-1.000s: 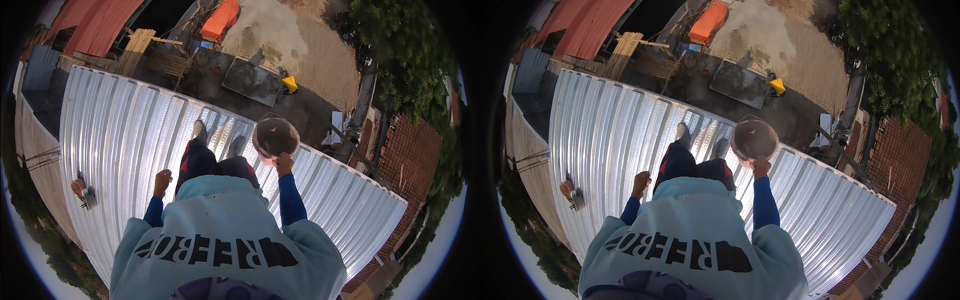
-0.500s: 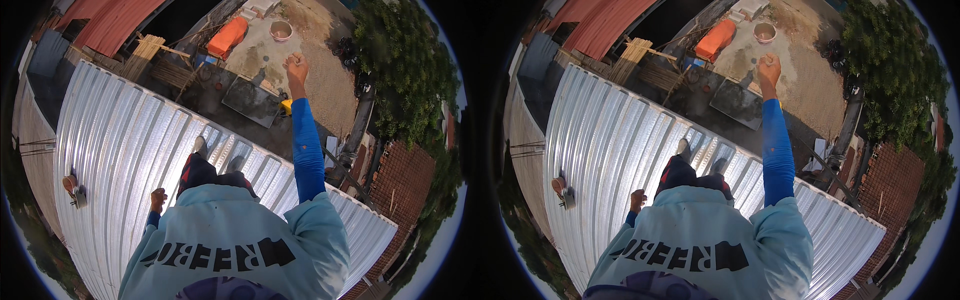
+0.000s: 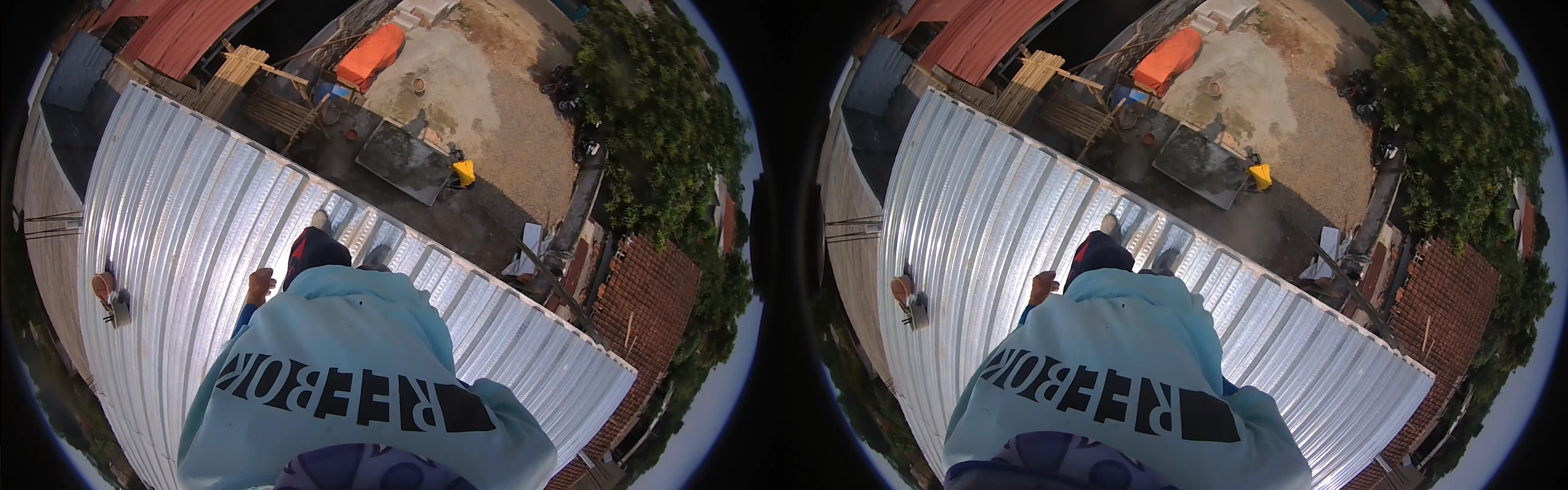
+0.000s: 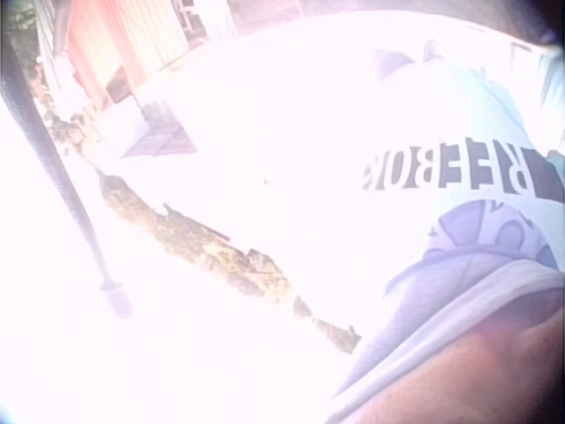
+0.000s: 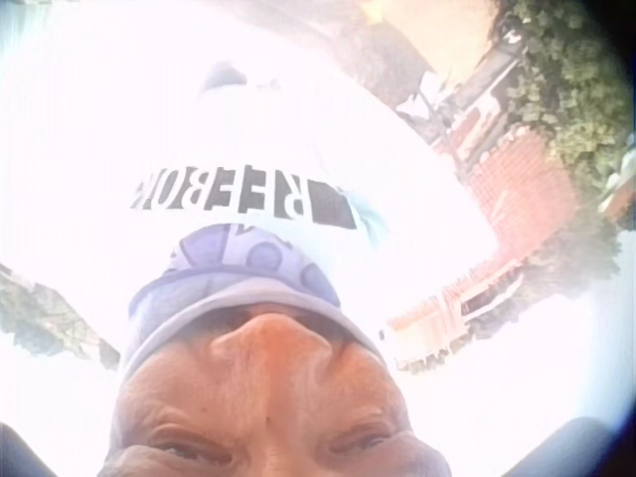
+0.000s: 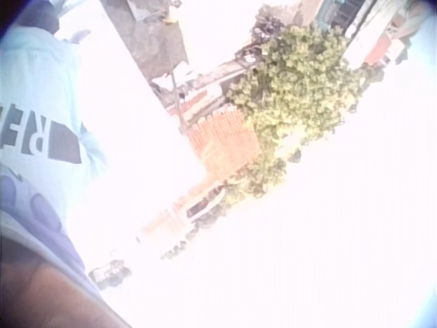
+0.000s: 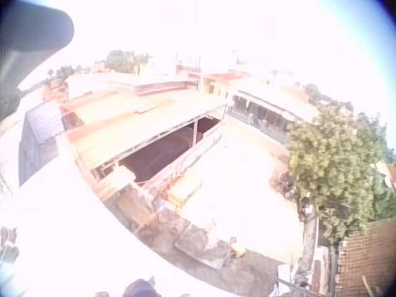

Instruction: The person walks across a corrugated metal roof carrying two buckets and a long white strip. They hand one bucket to another worker on the roof and continue walking while holding the remaining bucket and strip.

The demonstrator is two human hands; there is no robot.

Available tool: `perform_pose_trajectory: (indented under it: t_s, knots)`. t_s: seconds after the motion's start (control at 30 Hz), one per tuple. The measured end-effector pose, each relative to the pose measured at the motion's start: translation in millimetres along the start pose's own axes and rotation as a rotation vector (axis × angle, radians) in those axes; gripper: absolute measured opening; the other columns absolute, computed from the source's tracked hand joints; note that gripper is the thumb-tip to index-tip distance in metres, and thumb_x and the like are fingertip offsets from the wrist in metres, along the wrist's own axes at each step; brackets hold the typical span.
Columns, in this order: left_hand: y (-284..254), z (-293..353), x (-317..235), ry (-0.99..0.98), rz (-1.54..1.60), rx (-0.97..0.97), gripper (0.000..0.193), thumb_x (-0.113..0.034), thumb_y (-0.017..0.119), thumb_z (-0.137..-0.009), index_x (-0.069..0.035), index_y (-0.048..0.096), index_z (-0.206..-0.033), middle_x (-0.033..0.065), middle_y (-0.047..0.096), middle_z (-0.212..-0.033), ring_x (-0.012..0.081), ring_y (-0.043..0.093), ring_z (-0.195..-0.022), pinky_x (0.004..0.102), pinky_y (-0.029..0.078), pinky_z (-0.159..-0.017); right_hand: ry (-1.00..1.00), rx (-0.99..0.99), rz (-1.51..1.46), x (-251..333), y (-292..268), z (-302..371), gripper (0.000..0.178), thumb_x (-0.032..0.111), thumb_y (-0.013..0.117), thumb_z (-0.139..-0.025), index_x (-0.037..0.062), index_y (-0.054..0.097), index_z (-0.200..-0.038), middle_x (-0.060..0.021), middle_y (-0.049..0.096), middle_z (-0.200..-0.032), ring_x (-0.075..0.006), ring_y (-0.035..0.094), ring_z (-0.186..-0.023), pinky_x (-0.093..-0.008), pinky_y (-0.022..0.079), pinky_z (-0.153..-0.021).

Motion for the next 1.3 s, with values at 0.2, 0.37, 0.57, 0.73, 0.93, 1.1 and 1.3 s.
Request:
perform_pose_trajectory:
  t_s: [0.2, 0.37, 0.57, 0.73, 0.93, 1.1, 1.3]
  knots:
    - [-5.4, -12.1, -28.2, 0.017, -0.039, 0.035, 0.022, -0.026, 0.052, -0.088, -0.005, 0.060, -0.088, 0.0070, 0.057, -0.065, 0.0124, 0.049, -0.053, 0.0290, 0.034, -0.044, 0.067, -0.123, -0.346, -19.7, -7.2, 7.3, 0.026, 0.028, 0.064, -0.080, 0.0024, 0.065, -0.078, -0.0169, 0.064, -0.080, -0.0310, 0.062, -0.073, -0.0421, 0.050, -0.064]
    - [-7.5, -6.0, -25.7, 0.025, -0.067, 0.067, 0.018, -0.021, 0.052, -0.085, -0.005, 0.057, -0.077, 0.0055, 0.056, -0.062, 0.0125, 0.049, -0.049, 0.0296, 0.033, -0.041, 0.002, -0.165, -0.445, 5.3, -8.6, -1.0, 0.026, 0.027, 0.066, -0.080, 0.0016, 0.064, -0.076, -0.0153, 0.063, -0.076, -0.0284, 0.062, -0.068, -0.0396, 0.050, -0.059]
    - [-16.4, -10.1, 18.2, 0.216, -0.298, 0.129, 0.019, -0.021, 0.052, -0.085, -0.003, 0.057, -0.079, 0.0079, 0.058, -0.064, 0.0173, 0.054, -0.055, 0.0346, 0.038, -0.045, -0.060, -0.181, -0.486, 35.9, 0.1, -8.5, 0.028, 0.027, 0.068, -0.081, 0.0007, 0.063, -0.074, -0.0133, 0.063, -0.072, -0.0253, 0.063, -0.061, -0.0366, 0.050, -0.053]
    - [-9.4, 35.6, 8.2, 0.939, -0.394, 0.008, 0.023, -0.018, 0.063, -0.076, -0.002, 0.049, -0.067, 0.0146, 0.051, -0.058, 0.0332, 0.054, -0.055, 0.0434, 0.040, -0.050, -0.215, -0.226, -0.467, 77.9, -3.0, -25.1, 0.029, 0.027, 0.069, -0.081, -0.0001, 0.062, -0.073, -0.0116, 0.063, -0.068, -0.0227, 0.063, -0.055, -0.0340, 0.050, -0.048]
    - [-14.4, 18.4, 61.8, 0.822, -0.874, 0.129, 0.015, -0.013, 0.065, -0.078, -0.001, 0.056, -0.082, 0.0157, 0.059, -0.079, 0.0288, 0.062, -0.076, 0.0401, 0.048, -0.067, -0.101, -0.264, -0.668, 136.2, -15.6, -48.2, 0.028, 0.022, 0.073, -0.079, -0.0014, 0.061, -0.071, -0.0114, 0.064, -0.067, -0.0199, 0.063, -0.050, -0.0300, 0.049, -0.040]
    - [-4.5, -2.8, 61.6, 0.152, -0.224, 0.207, 0.026, -0.014, 0.064, -0.076, -0.001, 0.045, -0.064, 0.0179, 0.056, -0.064, 0.0273, 0.065, -0.066, 0.0438, 0.049, -0.055, -0.292, -0.300, -0.712, 147.1, -27.9, -73.3, 0.026, 0.014, 0.073, -0.076, -0.0005, 0.061, -0.094, -0.0103, 0.061, -0.070, -0.0182, 0.060, -0.052, -0.0291, 0.045, -0.040]
    - [-1.7, 9.2, 64.6, 0.084, -0.128, 0.146, 0.028, -0.022, 0.051, -0.087, 0.003, 0.061, -0.096, 0.0165, 0.066, -0.082, 0.0207, 0.066, -0.073, 0.0343, 0.053, -0.065, -0.176, -0.235, -0.666, 155.6, -20.4, -50.0, 0.027, 0.012, 0.073, -0.074, 0.0022, 0.061, -0.096, -0.0097, 0.060, -0.071, -0.0200, 0.060, -0.053, -0.0314, 0.046, -0.040]
Point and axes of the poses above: each hand's wrist, its own z-axis away from the middle knuckle, its own y-axis out of the palm, x = y × z, the point moved 7 cm from there along -z, towards the middle knuckle
